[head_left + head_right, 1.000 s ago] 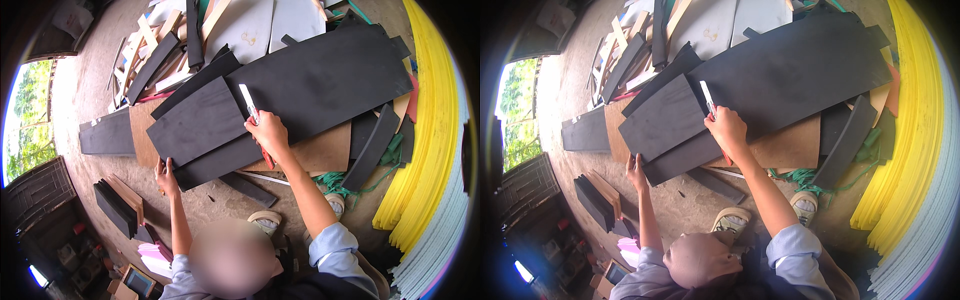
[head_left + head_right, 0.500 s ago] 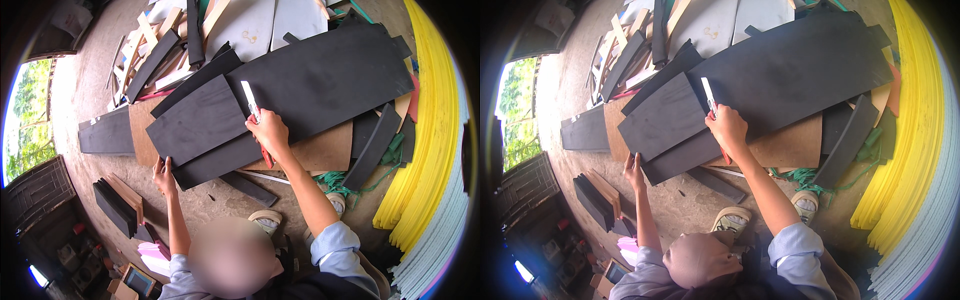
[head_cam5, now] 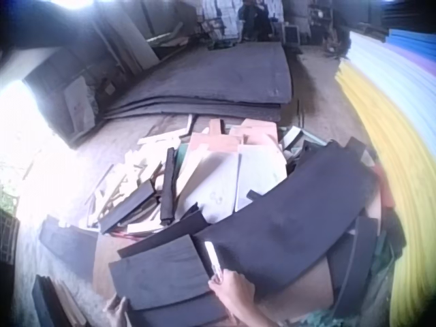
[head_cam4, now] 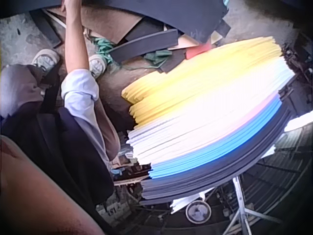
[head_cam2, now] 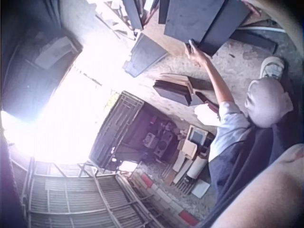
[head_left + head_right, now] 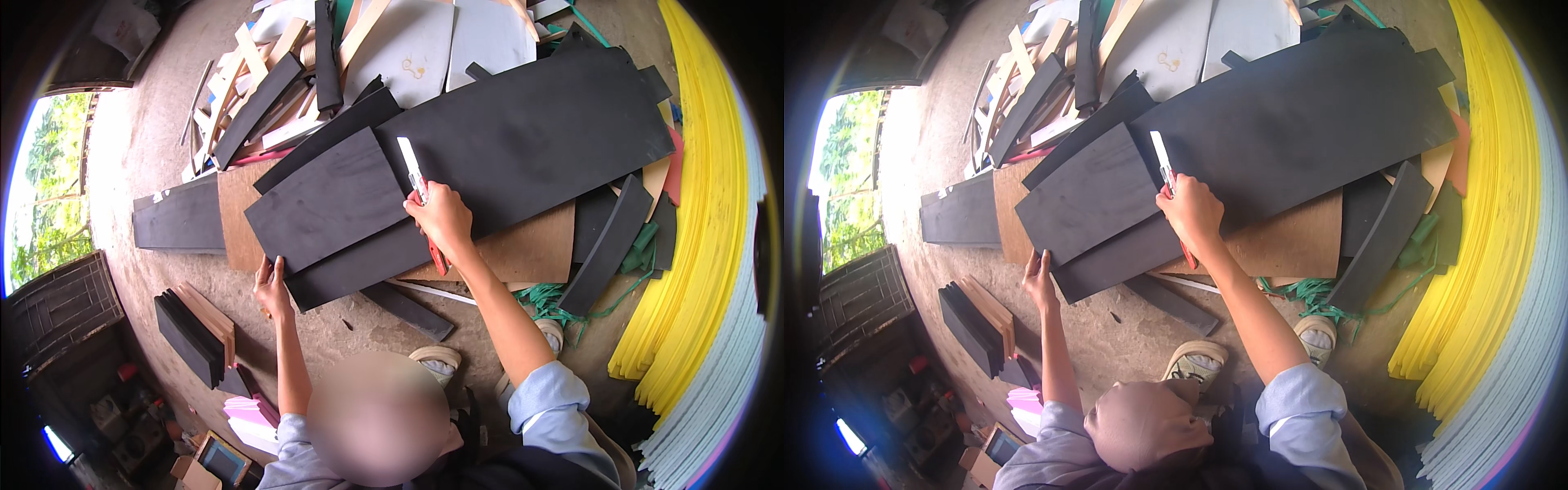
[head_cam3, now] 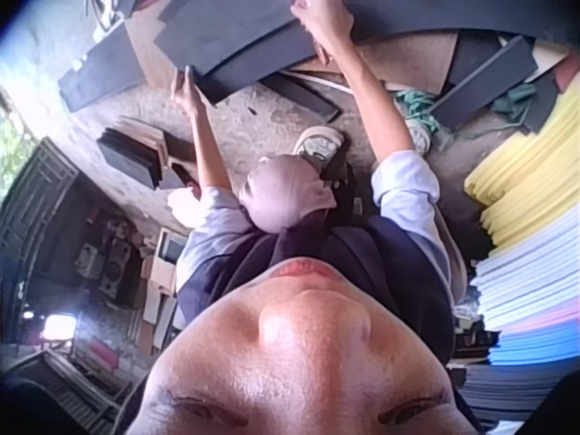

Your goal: The person sits on the floor and uses a red utility knife to cut black foam sheets into smaller rectangular pieces. They repeatedly align, cut, and stack the cut pieces while surrounded by foam scraps and other colored foam sheets.

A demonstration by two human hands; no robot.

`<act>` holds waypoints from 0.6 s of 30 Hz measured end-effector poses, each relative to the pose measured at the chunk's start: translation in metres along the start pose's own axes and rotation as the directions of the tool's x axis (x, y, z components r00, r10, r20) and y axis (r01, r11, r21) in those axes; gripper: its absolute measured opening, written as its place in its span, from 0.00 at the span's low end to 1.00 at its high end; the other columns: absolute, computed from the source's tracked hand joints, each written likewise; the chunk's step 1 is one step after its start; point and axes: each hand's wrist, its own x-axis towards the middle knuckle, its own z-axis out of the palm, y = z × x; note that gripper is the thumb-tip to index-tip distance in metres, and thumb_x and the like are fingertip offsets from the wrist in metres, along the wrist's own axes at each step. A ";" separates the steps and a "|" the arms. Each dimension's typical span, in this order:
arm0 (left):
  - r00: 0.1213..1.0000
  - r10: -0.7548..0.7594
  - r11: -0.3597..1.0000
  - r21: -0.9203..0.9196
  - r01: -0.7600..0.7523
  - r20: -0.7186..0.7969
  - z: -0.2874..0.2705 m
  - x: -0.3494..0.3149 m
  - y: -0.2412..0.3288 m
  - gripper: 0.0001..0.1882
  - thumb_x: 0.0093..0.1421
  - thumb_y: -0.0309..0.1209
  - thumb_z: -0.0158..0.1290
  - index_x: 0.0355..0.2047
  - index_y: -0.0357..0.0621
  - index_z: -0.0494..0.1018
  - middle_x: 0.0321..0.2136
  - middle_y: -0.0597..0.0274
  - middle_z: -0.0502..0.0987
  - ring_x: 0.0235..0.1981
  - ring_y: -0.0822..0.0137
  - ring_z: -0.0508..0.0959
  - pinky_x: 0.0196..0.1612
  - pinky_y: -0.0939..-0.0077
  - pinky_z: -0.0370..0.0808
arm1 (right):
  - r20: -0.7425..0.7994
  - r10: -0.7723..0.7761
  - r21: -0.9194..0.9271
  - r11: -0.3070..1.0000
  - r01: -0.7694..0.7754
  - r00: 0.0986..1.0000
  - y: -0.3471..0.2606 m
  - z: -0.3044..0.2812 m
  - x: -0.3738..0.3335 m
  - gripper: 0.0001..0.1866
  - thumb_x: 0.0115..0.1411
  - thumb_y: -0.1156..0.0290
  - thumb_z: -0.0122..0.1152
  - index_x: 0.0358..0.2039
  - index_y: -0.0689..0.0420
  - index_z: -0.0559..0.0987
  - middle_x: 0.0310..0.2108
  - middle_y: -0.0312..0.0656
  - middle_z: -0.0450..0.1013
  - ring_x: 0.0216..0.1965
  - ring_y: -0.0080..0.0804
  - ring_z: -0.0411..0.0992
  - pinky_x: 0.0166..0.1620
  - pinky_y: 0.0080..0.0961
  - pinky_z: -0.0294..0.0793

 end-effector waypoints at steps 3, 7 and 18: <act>1.000 0.011 1.000 -0.008 -0.011 0.002 -0.003 0.001 -0.003 0.22 0.50 0.30 0.59 0.45 0.33 0.70 0.39 0.60 0.73 0.36 0.73 0.73 0.41 0.82 0.69 | 0.023 0.017 0.026 1.000 -0.017 1.000 -0.005 -0.002 -0.003 0.08 0.49 0.64 0.56 0.23 0.56 0.75 0.19 0.42 0.74 0.24 0.41 0.74 0.30 0.33 0.70; 1.000 -0.021 0.999 0.028 0.020 0.024 -0.013 0.007 -0.008 0.25 0.50 0.31 0.59 0.47 0.34 0.68 0.43 0.56 0.70 0.41 0.68 0.71 0.45 0.77 0.67 | 0.021 -0.043 -0.040 0.998 0.044 0.999 -0.007 0.003 -0.003 0.11 0.51 0.60 0.55 0.24 0.56 0.73 0.19 0.42 0.74 0.25 0.42 0.74 0.30 0.34 0.70; 0.588 0.608 0.477 0.346 -0.808 0.533 0.137 -0.036 0.115 0.28 0.58 0.31 0.46 0.58 0.43 0.53 0.60 0.58 0.52 0.63 0.60 0.48 0.61 0.53 0.42 | -0.050 -0.440 -0.517 0.779 0.353 0.897 -0.025 0.004 0.019 0.13 0.61 0.66 0.41 0.37 0.64 0.64 0.16 0.50 0.72 0.21 0.47 0.74 0.23 0.37 0.74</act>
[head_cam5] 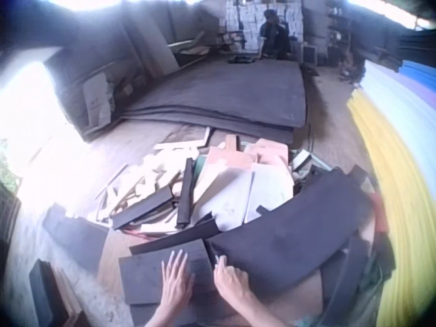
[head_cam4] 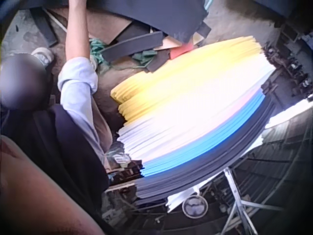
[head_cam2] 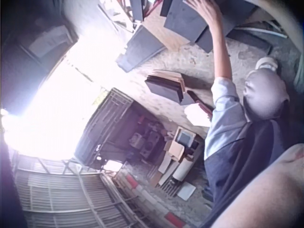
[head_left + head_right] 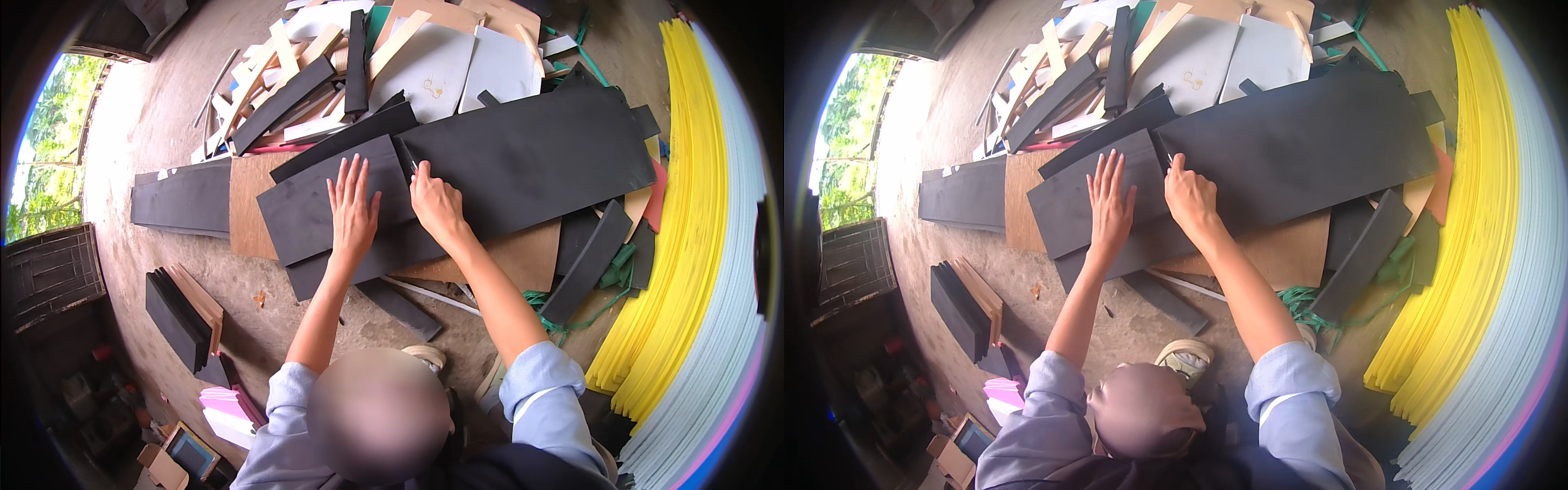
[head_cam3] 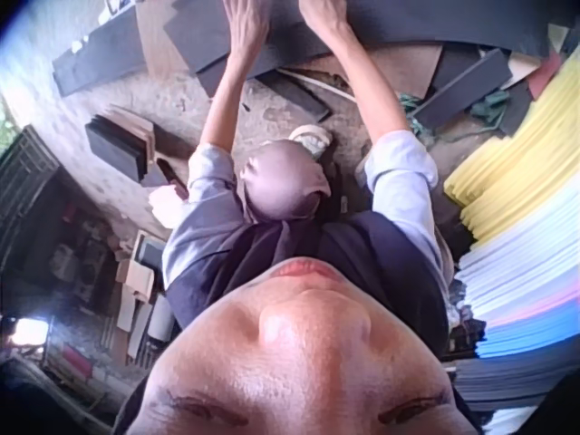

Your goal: The person sits on the floor and uses a red utility knife to cut black foam sheets into smaller rectangular pieces. They repeatedly align, cut, and stack the cut pieces while surrounded by foam scraps and other colored foam sheets.

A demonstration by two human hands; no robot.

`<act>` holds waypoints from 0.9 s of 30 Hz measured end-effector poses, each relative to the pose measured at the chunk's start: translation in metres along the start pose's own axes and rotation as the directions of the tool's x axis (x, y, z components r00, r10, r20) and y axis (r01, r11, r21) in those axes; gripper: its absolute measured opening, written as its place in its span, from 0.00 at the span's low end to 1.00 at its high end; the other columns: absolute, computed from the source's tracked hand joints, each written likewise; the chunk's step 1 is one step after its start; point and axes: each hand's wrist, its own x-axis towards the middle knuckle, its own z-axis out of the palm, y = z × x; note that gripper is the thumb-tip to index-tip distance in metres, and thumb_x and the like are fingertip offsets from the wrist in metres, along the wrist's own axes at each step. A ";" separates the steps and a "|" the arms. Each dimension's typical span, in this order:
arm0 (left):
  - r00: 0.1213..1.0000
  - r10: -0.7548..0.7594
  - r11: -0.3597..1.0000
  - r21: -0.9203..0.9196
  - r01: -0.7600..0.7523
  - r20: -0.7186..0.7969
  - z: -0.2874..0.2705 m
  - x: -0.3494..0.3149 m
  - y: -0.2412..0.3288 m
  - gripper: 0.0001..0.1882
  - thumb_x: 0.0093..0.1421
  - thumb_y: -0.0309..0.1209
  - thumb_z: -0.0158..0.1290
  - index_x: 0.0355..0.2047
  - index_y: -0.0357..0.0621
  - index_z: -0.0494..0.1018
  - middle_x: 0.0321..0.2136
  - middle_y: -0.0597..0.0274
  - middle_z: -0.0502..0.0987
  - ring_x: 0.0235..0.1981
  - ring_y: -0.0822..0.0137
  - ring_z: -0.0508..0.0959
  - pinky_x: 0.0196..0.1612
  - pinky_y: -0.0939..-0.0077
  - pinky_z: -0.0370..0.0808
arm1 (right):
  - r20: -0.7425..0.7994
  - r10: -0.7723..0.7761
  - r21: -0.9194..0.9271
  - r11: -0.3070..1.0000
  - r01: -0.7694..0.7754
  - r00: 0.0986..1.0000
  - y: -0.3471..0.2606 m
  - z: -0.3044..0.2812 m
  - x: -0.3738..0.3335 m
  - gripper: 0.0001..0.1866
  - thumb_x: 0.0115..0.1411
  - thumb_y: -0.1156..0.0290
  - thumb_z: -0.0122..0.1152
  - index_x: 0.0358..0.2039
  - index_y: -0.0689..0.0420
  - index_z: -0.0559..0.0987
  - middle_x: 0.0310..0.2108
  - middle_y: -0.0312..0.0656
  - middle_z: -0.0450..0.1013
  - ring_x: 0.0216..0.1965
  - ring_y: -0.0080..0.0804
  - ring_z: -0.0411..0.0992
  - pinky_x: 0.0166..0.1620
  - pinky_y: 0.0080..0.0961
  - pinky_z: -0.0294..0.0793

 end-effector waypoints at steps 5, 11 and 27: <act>0.999 -0.024 0.987 0.159 0.018 0.033 0.027 0.005 -0.001 0.29 0.60 0.37 0.40 0.59 0.39 0.50 0.61 0.57 0.50 0.63 0.61 0.46 0.62 0.53 0.38 | -0.026 -0.040 -0.074 0.997 0.038 0.999 -0.012 0.013 0.007 0.10 0.61 0.67 0.42 0.36 0.62 0.62 0.15 0.51 0.71 0.20 0.47 0.73 0.23 0.39 0.74; 0.997 -0.069 0.986 0.157 0.061 0.041 0.030 0.004 0.001 0.28 0.59 0.38 0.39 0.59 0.47 0.52 0.61 0.59 0.51 0.63 0.62 0.47 0.62 0.55 0.38 | 0.018 -0.008 -0.134 0.991 0.011 1.000 -0.026 0.010 0.013 0.09 0.53 0.72 0.51 0.31 0.61 0.64 0.17 0.49 0.73 0.22 0.41 0.75 0.24 0.29 0.76; 0.998 -0.031 0.979 0.197 0.041 -0.054 0.031 0.003 0.002 0.27 0.59 0.39 0.39 0.60 0.55 0.52 0.60 0.61 0.51 0.63 0.61 0.48 0.60 0.50 0.41 | 0.220 0.143 -0.262 0.962 -0.083 0.965 -0.012 -0.007 -0.124 0.09 0.58 0.70 0.46 0.35 0.61 0.62 0.17 0.50 0.72 0.23 0.46 0.74 0.24 0.37 0.75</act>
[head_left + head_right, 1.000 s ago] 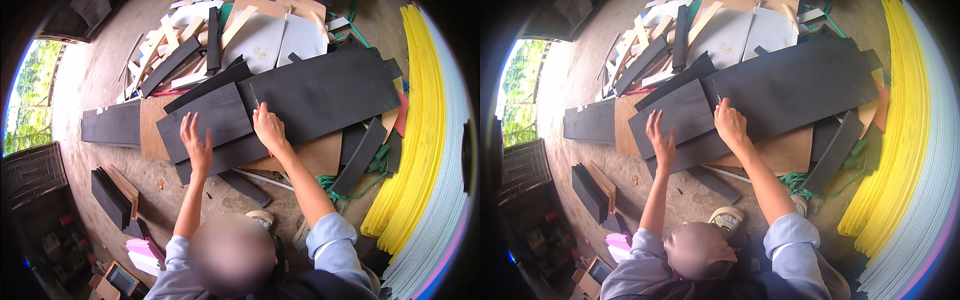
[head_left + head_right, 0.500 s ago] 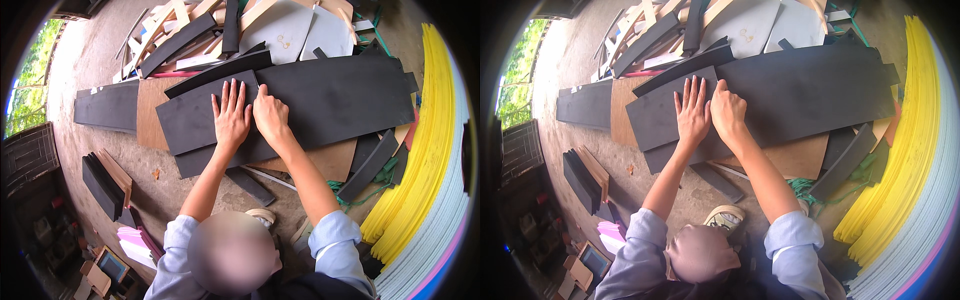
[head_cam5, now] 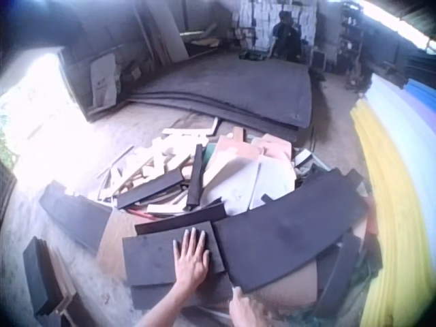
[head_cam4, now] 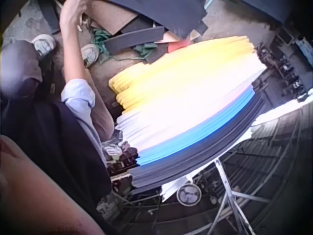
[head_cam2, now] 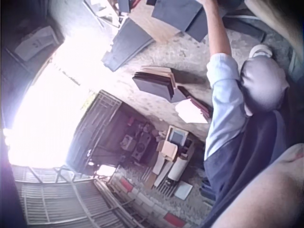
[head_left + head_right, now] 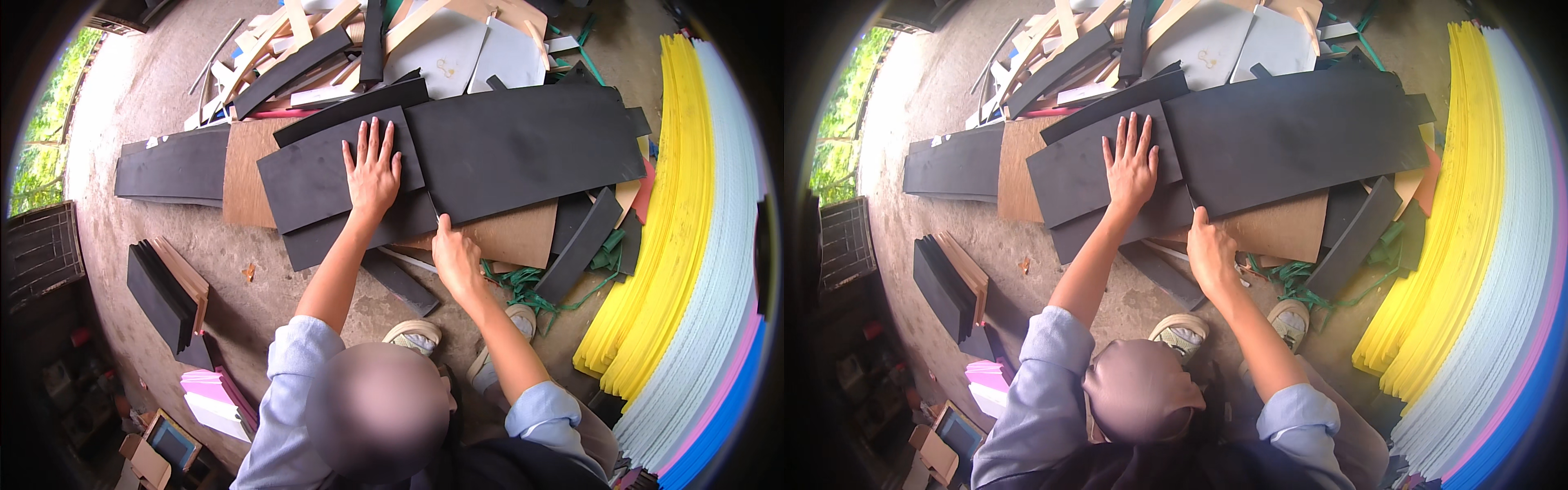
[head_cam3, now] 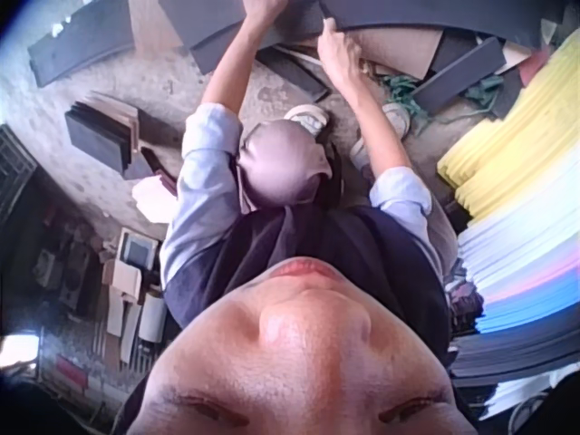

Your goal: The person sits on the floor and uses a red utility knife to cut black foam sheets into smaller rectangular pieces. They repeatedly align, cut, and stack the cut pieces while surrounded by foam scraps and other colored foam sheets.

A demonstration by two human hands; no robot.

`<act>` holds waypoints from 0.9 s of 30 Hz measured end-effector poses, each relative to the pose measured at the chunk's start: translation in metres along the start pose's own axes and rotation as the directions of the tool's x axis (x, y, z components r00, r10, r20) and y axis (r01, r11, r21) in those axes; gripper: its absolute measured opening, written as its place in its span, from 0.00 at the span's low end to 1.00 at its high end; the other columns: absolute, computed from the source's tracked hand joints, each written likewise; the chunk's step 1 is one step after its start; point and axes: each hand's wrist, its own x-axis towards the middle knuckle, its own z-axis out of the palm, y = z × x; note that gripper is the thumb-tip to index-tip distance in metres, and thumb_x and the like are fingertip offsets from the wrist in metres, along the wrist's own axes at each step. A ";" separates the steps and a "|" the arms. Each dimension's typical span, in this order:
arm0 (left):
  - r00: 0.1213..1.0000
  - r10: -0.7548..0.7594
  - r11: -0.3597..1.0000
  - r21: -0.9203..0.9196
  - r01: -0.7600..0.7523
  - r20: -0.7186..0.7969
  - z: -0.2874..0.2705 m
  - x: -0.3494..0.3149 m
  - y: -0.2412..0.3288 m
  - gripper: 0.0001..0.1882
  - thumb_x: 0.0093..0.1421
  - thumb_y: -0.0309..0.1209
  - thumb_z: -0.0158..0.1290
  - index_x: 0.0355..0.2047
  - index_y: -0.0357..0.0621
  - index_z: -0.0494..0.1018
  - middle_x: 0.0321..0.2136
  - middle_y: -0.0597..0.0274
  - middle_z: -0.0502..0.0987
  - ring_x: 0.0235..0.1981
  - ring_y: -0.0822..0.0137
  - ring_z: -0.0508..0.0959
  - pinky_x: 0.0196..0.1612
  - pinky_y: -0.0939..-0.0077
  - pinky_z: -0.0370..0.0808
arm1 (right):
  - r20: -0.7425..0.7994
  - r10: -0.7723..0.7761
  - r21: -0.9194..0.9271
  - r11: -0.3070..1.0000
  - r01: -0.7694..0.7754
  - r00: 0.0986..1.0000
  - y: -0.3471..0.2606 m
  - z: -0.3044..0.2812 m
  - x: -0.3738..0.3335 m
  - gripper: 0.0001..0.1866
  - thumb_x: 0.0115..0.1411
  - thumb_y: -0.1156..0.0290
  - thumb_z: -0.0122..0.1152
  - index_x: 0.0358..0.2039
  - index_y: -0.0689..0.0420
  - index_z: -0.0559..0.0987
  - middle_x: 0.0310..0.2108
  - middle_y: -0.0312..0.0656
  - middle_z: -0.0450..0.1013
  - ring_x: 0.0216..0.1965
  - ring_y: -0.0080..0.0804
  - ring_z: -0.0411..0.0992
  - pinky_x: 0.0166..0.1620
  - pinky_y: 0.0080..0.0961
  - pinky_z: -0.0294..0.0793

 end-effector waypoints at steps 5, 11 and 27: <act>1.000 0.003 1.000 -0.003 -0.003 -0.018 0.001 -0.003 -0.001 0.27 0.59 0.39 0.40 0.59 0.54 0.53 0.60 0.60 0.52 0.62 0.62 0.48 0.60 0.50 0.41 | -0.003 0.002 -0.016 1.000 -0.002 1.000 0.011 0.017 -0.044 0.10 0.56 0.72 0.47 0.36 0.62 0.62 0.15 0.49 0.72 0.21 0.43 0.74 0.21 0.35 0.74; 0.999 0.015 1.000 -0.014 -0.015 -0.033 0.000 -0.001 0.002 0.27 0.59 0.40 0.39 0.59 0.54 0.53 0.60 0.60 0.52 0.62 0.62 0.48 0.61 0.51 0.41 | 0.050 0.051 0.000 0.999 -0.051 0.997 0.019 0.024 -0.065 0.13 0.56 0.69 0.48 0.38 0.62 0.61 0.16 0.52 0.72 0.21 0.47 0.74 0.23 0.39 0.74; 0.999 -0.013 0.999 -0.042 0.015 0.046 -0.005 0.004 0.002 0.27 0.59 0.40 0.40 0.59 0.52 0.54 0.60 0.59 0.52 0.63 0.61 0.48 0.61 0.52 0.38 | -0.249 -0.044 0.090 0.994 0.068 0.968 -0.029 -0.029 0.123 0.09 0.54 0.71 0.50 0.32 0.61 0.63 0.18 0.51 0.73 0.24 0.45 0.75 0.26 0.35 0.75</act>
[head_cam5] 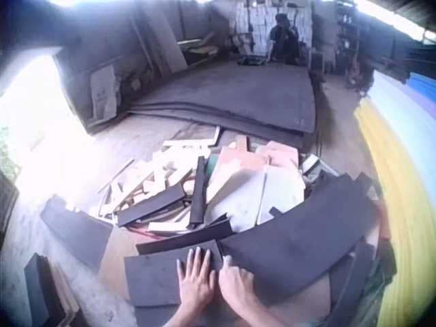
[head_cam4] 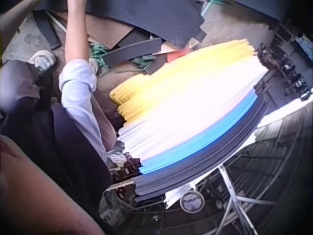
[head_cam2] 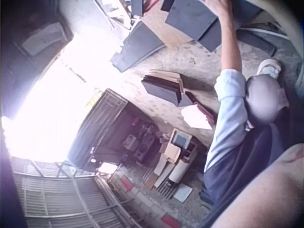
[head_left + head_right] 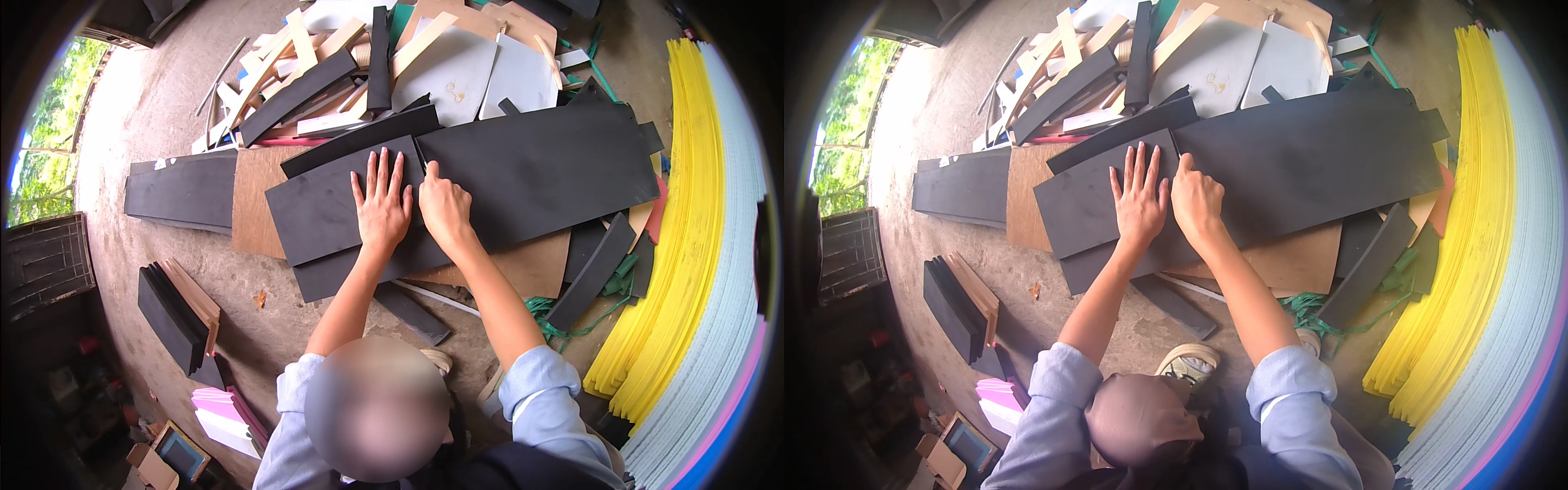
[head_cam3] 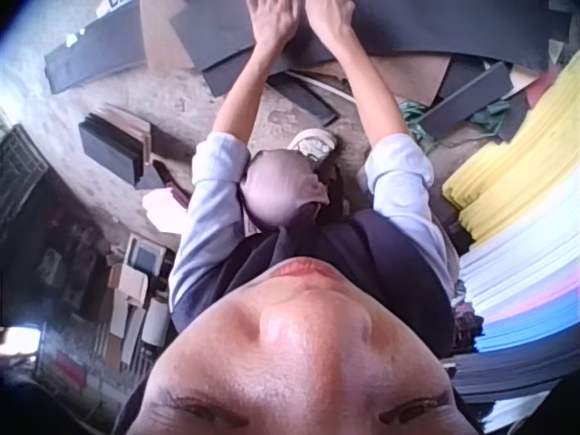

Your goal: The person sits on the floor and uses a red utility knife to cut black foam sheets into smaller rectangular pieces. They repeatedly align, cut, and stack the cut pieces while surrounded by foam scraps and other colored foam sheets.

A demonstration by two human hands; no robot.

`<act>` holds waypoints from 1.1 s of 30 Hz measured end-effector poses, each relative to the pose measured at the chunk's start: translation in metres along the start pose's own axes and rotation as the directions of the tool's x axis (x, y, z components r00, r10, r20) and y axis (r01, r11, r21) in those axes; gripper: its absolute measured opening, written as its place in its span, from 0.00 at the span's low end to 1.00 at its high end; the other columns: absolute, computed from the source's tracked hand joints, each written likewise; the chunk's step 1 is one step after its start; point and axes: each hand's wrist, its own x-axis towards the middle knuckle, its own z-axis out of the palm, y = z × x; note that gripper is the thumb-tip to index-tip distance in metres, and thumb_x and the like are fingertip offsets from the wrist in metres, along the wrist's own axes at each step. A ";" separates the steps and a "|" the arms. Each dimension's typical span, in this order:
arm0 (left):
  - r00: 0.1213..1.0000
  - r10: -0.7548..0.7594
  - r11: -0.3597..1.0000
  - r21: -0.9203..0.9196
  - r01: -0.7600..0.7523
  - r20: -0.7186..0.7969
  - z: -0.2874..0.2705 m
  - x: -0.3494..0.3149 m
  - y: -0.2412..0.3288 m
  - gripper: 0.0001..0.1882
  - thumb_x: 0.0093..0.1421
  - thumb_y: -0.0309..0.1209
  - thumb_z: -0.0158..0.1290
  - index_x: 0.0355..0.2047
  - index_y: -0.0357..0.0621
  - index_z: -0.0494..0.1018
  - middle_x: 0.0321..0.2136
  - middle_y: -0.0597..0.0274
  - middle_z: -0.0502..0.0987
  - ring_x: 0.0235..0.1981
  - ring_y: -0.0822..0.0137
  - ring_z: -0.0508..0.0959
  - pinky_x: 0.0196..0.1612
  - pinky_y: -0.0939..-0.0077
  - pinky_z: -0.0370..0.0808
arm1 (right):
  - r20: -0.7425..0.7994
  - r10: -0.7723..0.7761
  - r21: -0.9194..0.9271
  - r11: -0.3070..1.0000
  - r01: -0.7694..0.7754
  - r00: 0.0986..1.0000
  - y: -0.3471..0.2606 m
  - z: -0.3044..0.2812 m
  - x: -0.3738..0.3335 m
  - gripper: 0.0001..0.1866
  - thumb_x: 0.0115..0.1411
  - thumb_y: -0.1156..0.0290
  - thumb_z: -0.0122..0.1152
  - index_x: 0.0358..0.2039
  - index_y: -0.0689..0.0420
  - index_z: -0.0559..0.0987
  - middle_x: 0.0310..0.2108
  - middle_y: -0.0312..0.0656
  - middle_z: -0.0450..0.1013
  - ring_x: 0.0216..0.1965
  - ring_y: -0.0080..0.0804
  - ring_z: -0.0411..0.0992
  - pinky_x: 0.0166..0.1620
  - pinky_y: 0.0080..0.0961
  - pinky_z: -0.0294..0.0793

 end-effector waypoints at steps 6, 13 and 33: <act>1.000 -0.011 0.999 0.031 0.011 0.016 0.002 -0.003 -0.003 0.27 0.59 0.40 0.40 0.59 0.52 0.54 0.60 0.59 0.52 0.63 0.61 0.48 0.61 0.52 0.39 | 0.059 0.006 0.059 0.998 -0.010 0.998 -0.007 0.006 0.009 0.09 0.53 0.71 0.51 0.31 0.61 0.64 0.21 0.52 0.74 0.27 0.45 0.75 0.30 0.35 0.75; 1.000 -0.009 1.000 0.020 0.010 -0.006 0.001 -0.002 0.001 0.27 0.59 0.41 0.40 0.59 0.54 0.54 0.60 0.60 0.51 0.63 0.62 0.47 0.61 0.51 0.39 | 0.163 0.050 0.042 0.997 -0.058 0.985 -0.005 -0.008 0.009 0.08 0.56 0.71 0.46 0.32 0.62 0.66 0.24 0.54 0.74 0.31 0.46 0.75 0.33 0.37 0.75; 0.999 0.011 0.998 0.059 -0.008 -0.046 0.005 -0.008 0.000 0.28 0.60 0.42 0.39 0.60 0.56 0.51 0.61 0.63 0.50 0.63 0.62 0.47 0.61 0.52 0.41 | 0.310 0.126 -0.049 0.992 -0.116 0.942 0.041 0.001 -0.196 0.09 0.56 0.72 0.45 0.36 0.62 0.62 0.18 0.53 0.72 0.23 0.50 0.74 0.24 0.41 0.74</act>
